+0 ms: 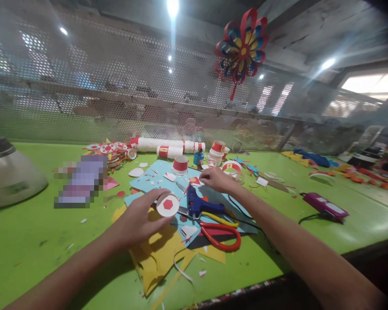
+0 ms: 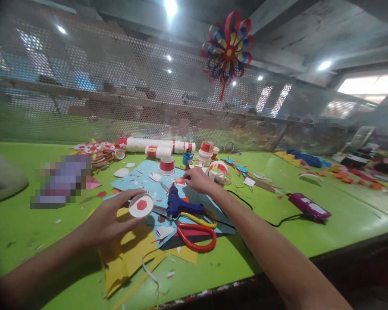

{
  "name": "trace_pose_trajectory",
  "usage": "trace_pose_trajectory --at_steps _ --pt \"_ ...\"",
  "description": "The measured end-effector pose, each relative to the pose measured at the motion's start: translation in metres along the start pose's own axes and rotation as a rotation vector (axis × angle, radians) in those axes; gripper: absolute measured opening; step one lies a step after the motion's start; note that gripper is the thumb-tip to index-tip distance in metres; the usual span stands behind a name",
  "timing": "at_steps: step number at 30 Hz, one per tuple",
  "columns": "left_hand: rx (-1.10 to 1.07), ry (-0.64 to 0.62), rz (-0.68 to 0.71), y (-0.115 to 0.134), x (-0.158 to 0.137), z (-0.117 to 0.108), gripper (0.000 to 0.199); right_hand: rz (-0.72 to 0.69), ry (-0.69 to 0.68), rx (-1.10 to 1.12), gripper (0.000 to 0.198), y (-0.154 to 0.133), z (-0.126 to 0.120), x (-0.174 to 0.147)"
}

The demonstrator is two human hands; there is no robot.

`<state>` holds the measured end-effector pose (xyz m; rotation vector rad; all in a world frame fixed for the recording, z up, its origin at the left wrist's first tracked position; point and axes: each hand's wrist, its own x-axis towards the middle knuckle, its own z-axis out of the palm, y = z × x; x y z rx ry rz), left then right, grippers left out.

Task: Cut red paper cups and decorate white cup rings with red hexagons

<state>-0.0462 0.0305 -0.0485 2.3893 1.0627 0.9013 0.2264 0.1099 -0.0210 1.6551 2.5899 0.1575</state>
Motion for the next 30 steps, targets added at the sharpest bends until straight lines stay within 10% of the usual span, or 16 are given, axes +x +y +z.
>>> trace_pose_trajectory --at_steps 15,30 --pt "0.034 0.026 0.021 -0.001 -0.002 -0.002 0.043 0.021 -0.105 0.166 0.031 -0.006 0.024 0.032" --pt "0.04 0.012 0.027 -0.002 -0.001 0.002 0.044 0.141 0.075 1.286 0.019 0.006 0.006 -0.013"
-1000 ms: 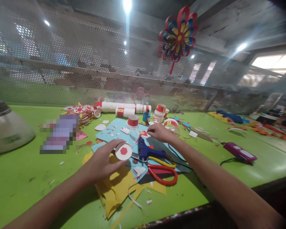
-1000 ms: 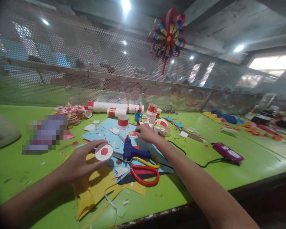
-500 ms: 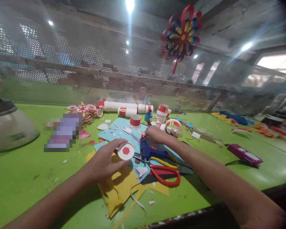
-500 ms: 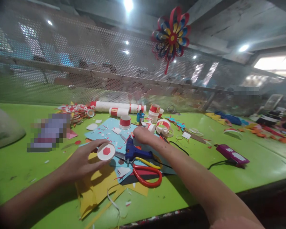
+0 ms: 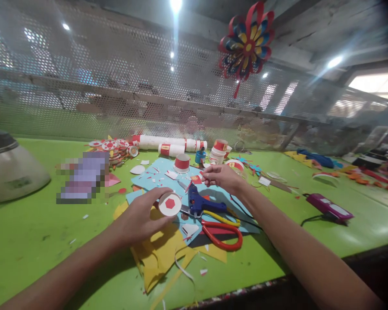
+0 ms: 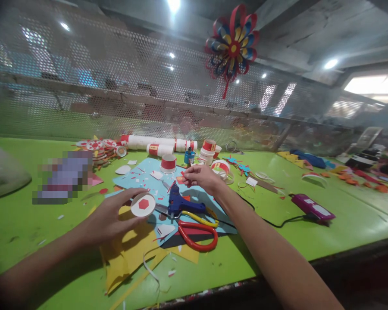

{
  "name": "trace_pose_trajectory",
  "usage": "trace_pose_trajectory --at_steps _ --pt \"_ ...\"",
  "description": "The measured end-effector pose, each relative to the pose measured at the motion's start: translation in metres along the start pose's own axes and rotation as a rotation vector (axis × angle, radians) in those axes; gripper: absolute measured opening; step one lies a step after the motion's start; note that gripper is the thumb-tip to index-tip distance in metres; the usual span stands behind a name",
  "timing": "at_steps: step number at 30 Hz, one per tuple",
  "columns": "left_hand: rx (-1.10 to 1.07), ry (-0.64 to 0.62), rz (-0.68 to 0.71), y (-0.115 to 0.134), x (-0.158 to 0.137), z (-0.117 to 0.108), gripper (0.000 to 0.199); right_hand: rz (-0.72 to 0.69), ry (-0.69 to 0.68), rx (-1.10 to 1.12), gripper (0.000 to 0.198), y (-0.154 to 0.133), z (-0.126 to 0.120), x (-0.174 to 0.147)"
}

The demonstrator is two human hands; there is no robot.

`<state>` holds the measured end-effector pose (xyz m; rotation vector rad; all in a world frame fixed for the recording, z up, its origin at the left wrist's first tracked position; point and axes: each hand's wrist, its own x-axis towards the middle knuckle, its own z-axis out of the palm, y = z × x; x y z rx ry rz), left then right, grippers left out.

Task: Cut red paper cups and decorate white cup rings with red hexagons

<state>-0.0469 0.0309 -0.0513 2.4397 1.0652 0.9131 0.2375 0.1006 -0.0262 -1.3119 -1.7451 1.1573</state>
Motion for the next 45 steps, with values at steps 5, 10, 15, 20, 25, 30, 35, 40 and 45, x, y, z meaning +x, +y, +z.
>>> trace_pose_trajectory --at_steps 5,10,15,20,25,30,35,40,45 --pt "-0.029 -0.008 -0.012 -0.002 -0.002 0.0 0.045 -0.029 0.014 0.294 0.018 -0.012 0.008 -0.016" --pt "-0.04 -0.018 -0.024 -0.002 -0.003 -0.001 0.046 -0.052 0.035 0.416 0.021 -0.023 0.017 -0.03" --pt "-0.055 -0.02 -0.018 -0.002 -0.003 0.0 0.045 -0.096 0.064 0.392 0.017 -0.028 0.026 -0.039" --pt "-0.069 -0.022 -0.026 -0.004 -0.002 0.002 0.046 -0.136 0.043 0.307 0.013 -0.029 0.035 -0.044" --pt "-0.085 -0.024 -0.025 -0.002 -0.002 0.0 0.045 -0.155 0.054 0.216 0.015 -0.031 0.039 -0.047" --pt "-0.075 -0.028 -0.015 0.001 -0.002 -0.001 0.044 -0.134 0.176 0.111 0.026 -0.027 0.037 -0.043" --pt "-0.062 -0.017 -0.023 0.007 0.0 -0.002 0.046 -0.094 0.34 -0.051 0.023 -0.01 0.025 -0.03" --pt "-0.052 -0.017 -0.025 0.009 0.0 -0.004 0.046 -0.031 0.36 -0.216 0.016 0.004 0.012 -0.021" --pt "-0.055 -0.008 -0.014 0.006 0.0 -0.003 0.046 -0.088 0.421 -0.324 0.022 0.001 0.01 -0.026"
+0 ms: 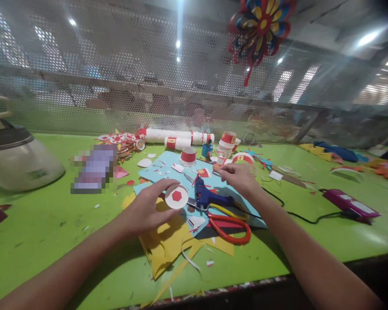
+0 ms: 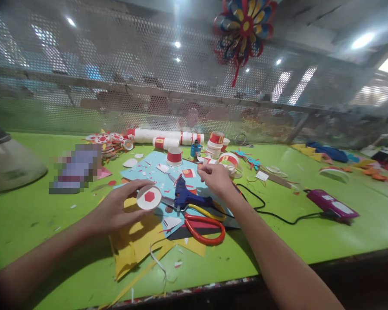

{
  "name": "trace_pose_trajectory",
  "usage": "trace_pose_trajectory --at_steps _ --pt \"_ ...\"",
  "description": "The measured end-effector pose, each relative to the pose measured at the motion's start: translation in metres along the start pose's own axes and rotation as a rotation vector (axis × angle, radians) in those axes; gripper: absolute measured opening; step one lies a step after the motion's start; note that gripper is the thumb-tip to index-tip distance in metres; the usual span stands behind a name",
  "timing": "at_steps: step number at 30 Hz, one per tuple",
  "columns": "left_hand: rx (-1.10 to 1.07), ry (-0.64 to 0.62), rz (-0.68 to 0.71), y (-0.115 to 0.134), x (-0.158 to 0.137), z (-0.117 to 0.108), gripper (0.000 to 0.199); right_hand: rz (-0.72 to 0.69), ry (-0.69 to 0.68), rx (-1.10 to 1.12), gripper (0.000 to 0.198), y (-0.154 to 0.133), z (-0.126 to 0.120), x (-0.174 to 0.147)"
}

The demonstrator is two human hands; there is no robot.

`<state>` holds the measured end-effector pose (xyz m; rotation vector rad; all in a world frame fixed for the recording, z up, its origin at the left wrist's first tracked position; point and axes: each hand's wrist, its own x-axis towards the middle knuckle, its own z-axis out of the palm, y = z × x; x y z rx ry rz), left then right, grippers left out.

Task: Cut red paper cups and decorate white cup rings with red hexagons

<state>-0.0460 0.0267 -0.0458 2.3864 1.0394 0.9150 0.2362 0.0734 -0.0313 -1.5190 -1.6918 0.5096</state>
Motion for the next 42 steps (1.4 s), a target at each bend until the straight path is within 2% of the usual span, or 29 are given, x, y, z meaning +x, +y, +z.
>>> trace_pose_trajectory --at_steps 8,15,19,22,25,28,30,34,42 --pt "0.016 0.01 0.032 -0.003 0.0 0.0 0.045 -0.169 -0.06 0.01 0.02 -0.025 0.007 -0.021" --pt "0.008 -0.007 0.051 -0.006 0.0 0.001 0.045 -0.173 -0.032 0.043 0.02 -0.018 0.003 -0.018" --pt "0.039 0.041 0.101 -0.002 0.001 0.001 0.044 -0.174 -0.024 0.084 0.019 -0.02 0.002 -0.02" --pt "0.076 0.087 0.154 0.004 0.001 0.002 0.045 -0.183 -0.071 0.139 0.018 -0.033 0.006 -0.028" --pt "0.082 0.118 0.21 0.012 -0.001 0.004 0.045 -0.199 -0.188 0.216 0.019 -0.049 0.016 -0.043" --pt "0.077 0.141 0.28 0.02 -0.003 0.006 0.047 -0.125 -0.375 0.341 0.024 -0.062 0.029 -0.058" --pt "0.072 0.128 0.306 0.024 -0.005 0.007 0.049 -0.057 -0.429 0.373 0.023 -0.067 0.036 -0.065" --pt "0.06 0.078 0.314 0.025 -0.007 0.008 0.048 0.016 -0.422 0.382 0.02 -0.072 0.041 -0.071" --pt "0.043 0.107 0.338 0.025 -0.006 0.011 0.047 0.064 -0.427 0.439 0.019 -0.072 0.041 -0.071"
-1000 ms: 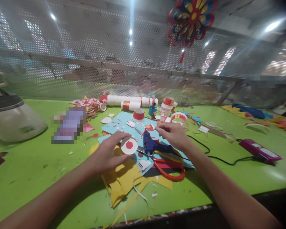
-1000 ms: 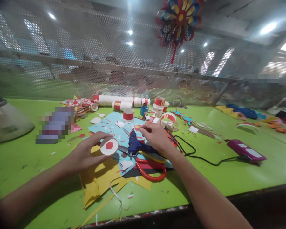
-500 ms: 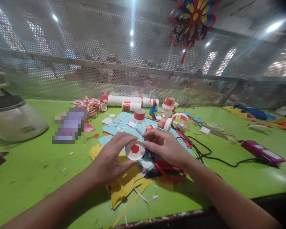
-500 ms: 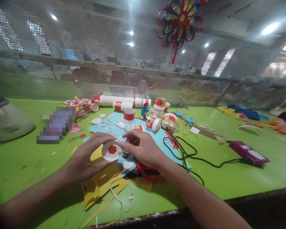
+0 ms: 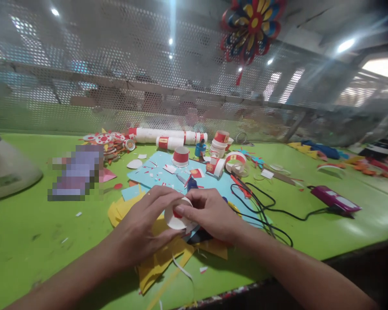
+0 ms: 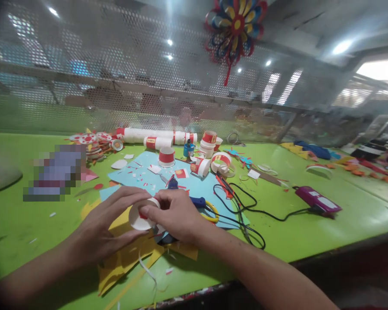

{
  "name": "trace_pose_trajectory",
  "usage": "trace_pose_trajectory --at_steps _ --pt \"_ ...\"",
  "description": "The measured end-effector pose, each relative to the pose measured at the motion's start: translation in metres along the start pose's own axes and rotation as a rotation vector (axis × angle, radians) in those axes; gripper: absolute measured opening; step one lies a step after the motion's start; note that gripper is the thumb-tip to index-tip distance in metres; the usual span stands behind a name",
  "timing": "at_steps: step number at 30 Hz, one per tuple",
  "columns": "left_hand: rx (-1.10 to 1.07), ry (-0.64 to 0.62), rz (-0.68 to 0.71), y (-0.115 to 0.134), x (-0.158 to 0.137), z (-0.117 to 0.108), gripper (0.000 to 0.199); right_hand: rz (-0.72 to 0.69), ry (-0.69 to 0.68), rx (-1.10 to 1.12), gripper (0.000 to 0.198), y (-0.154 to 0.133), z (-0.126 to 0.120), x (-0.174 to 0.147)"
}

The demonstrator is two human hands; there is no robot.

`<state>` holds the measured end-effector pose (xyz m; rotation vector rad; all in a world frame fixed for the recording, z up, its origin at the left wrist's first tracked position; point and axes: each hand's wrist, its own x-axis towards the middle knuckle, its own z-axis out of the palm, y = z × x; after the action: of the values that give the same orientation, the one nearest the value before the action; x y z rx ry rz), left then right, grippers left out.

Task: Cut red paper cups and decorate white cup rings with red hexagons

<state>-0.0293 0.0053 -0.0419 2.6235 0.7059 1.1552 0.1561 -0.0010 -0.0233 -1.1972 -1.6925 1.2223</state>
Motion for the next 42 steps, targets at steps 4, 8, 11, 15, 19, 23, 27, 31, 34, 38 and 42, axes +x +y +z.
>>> trace_pose_trajectory --at_steps 4,8,11,15,19,23,27,31,34,38,42 --pt "0.034 0.0 -0.014 0.0 -0.001 0.0 0.047 -0.028 -0.03 0.047 0.019 0.0 0.002 -0.001" --pt "0.069 -0.016 0.004 -0.001 0.0 0.0 0.047 -0.039 -0.004 -0.014 0.016 0.001 0.003 -0.002" --pt "0.079 -0.015 0.021 -0.003 0.001 0.001 0.045 -0.005 -0.021 0.007 0.017 0.005 0.004 -0.001" --pt "0.088 -0.027 0.021 -0.004 0.0 0.002 0.044 0.021 -0.022 0.066 0.018 0.009 0.005 0.001" --pt "0.078 -0.023 -0.014 -0.003 -0.001 0.001 0.05 0.053 -0.047 0.225 0.026 0.006 0.004 0.002" --pt "0.039 -0.022 -0.057 0.0 -0.002 0.001 0.053 0.056 -0.036 0.33 0.031 0.004 0.003 0.001" --pt "-0.016 -0.051 -0.068 0.0 -0.002 0.001 0.051 0.062 -0.053 0.367 0.032 0.006 0.003 -0.001" --pt "-0.05 -0.054 -0.071 0.0 -0.002 0.001 0.053 0.052 -0.061 0.361 0.031 0.008 0.003 0.0" --pt "-0.064 -0.053 -0.074 0.001 -0.002 0.002 0.054 0.037 -0.07 0.363 0.028 0.009 0.003 0.0" --pt "-0.051 -0.034 -0.057 0.001 0.0 0.003 0.053 0.034 -0.082 0.356 0.029 0.008 0.004 0.0" --pt "0.001 0.018 -0.067 -0.003 0.002 -0.008 0.048 -0.051 -0.049 0.284 0.031 0.005 0.0 0.001"
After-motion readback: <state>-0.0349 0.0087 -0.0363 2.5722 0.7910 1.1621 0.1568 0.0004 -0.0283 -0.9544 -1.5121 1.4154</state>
